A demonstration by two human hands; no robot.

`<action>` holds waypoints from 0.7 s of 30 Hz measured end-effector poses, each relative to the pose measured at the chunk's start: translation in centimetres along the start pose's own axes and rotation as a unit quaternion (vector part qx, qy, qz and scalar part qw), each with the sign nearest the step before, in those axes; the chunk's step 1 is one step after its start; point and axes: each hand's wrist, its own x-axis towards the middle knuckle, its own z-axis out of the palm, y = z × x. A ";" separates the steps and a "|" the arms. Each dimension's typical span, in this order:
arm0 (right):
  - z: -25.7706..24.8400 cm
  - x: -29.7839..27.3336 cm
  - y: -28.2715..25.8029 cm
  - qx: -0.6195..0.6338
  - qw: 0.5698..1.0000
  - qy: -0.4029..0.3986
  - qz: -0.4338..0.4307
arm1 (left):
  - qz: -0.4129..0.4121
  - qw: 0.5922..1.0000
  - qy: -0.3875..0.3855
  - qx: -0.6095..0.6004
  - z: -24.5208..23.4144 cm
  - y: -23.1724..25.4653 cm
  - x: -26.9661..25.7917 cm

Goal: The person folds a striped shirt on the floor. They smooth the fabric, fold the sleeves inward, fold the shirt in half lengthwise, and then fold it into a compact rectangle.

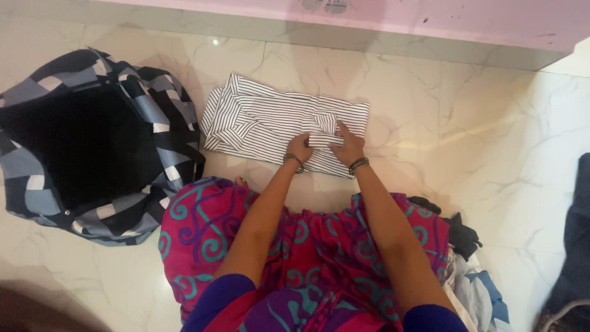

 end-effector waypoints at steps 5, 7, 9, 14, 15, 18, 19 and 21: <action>-0.4 0.1 -1.1 0.006 0.996 -0.020 -0.082 | 0.087 0.996 0.031 0.001 -0.1 -1.2 -0.1; -0.8 0.0 -1.6 0.045 0.987 -0.029 -0.151 | 0.080 0.997 0.019 -0.006 -0.5 -1.0 -0.6; -1.2 0.1 -2.1 0.105 0.972 -0.050 -0.203 | 0.092 0.995 0.027 0.011 -1.4 -0.2 -1.3; -2.2 0.2 -3.1 0.250 0.930 -0.138 -0.230 | 0.141 0.987 0.078 0.008 -4.3 3.2 -3.6; -2.2 0.2 -3.2 0.245 0.928 -0.145 -0.239 | 0.159 0.984 0.084 0.008 -4.8 3.9 -4.0; -2.1 0.3 -3.2 0.223 0.940 -0.158 -0.203 | 0.212 0.970 0.119 0.020 -5.6 5.2 -4.8; -2.0 0.4 -3.0 0.184 0.955 -0.091 -0.217 | 0.230 0.964 0.133 0.026 -5.7 5.3 -4.9; -2.1 0.7 -2.4 0.099 0.964 0.043 -0.241 | 0.189 0.959 0.212 -0.006 -4.9 5.6 -4.7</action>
